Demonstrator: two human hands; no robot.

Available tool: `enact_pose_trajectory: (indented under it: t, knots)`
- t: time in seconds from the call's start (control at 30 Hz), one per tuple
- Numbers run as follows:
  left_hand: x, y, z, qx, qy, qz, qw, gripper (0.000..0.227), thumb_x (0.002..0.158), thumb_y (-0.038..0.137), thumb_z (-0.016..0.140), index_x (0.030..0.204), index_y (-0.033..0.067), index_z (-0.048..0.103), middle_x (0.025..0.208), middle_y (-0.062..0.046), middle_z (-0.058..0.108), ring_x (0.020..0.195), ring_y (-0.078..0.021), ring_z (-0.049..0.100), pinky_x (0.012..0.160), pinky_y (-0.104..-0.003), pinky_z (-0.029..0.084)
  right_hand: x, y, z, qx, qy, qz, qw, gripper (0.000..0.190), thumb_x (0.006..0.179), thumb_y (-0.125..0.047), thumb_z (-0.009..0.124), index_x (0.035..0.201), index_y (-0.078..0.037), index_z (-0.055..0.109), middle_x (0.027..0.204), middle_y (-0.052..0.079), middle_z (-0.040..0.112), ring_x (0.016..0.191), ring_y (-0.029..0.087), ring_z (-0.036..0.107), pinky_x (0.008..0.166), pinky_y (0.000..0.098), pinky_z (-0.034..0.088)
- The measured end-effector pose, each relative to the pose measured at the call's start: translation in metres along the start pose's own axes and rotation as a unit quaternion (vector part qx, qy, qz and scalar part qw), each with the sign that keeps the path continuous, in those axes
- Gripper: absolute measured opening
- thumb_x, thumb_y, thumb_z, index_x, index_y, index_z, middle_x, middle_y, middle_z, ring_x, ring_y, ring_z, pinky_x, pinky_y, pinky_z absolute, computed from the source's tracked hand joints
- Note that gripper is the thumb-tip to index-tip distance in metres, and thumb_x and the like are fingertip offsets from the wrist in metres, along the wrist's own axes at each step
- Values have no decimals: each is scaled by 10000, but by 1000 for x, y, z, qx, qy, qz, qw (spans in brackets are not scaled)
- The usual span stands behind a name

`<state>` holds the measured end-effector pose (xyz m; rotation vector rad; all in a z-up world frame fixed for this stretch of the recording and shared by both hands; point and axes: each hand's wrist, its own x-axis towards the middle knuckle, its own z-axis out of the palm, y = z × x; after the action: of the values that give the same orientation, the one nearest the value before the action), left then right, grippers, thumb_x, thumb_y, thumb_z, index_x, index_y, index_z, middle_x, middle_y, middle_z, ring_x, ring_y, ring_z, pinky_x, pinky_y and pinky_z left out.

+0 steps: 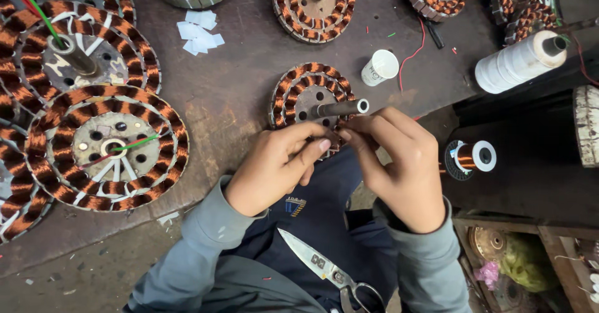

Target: The person sits on the floor and works on a motor stator, inserting white insulating tubes into the copper windings. They use scissors to trim excess wire and continue inserting tubes into the slots of the stator.

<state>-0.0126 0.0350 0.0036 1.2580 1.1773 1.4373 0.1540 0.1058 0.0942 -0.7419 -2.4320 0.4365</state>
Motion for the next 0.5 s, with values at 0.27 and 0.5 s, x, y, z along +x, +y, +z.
enact_pose_trajectory:
  t: [0.27,0.5]
  knots:
    - [-4,-13,1,-164,-22,-111,980,285,1052,258,526,1138,20,656,614,5,589,455,-39,469,420,-214,379,-3,-4,19,-79,43,5,996,159,826,-1,798,948,-5,696,869,102,626,764,259,600,674,358,460]
    - [-11,-22,2,-238,-7,-130,962,297,1069,254,510,1171,15,653,623,-7,568,465,-33,434,433,-202,353,-12,-22,21,-116,7,-36,993,192,776,-7,800,947,-17,713,886,94,634,809,298,584,710,395,477]
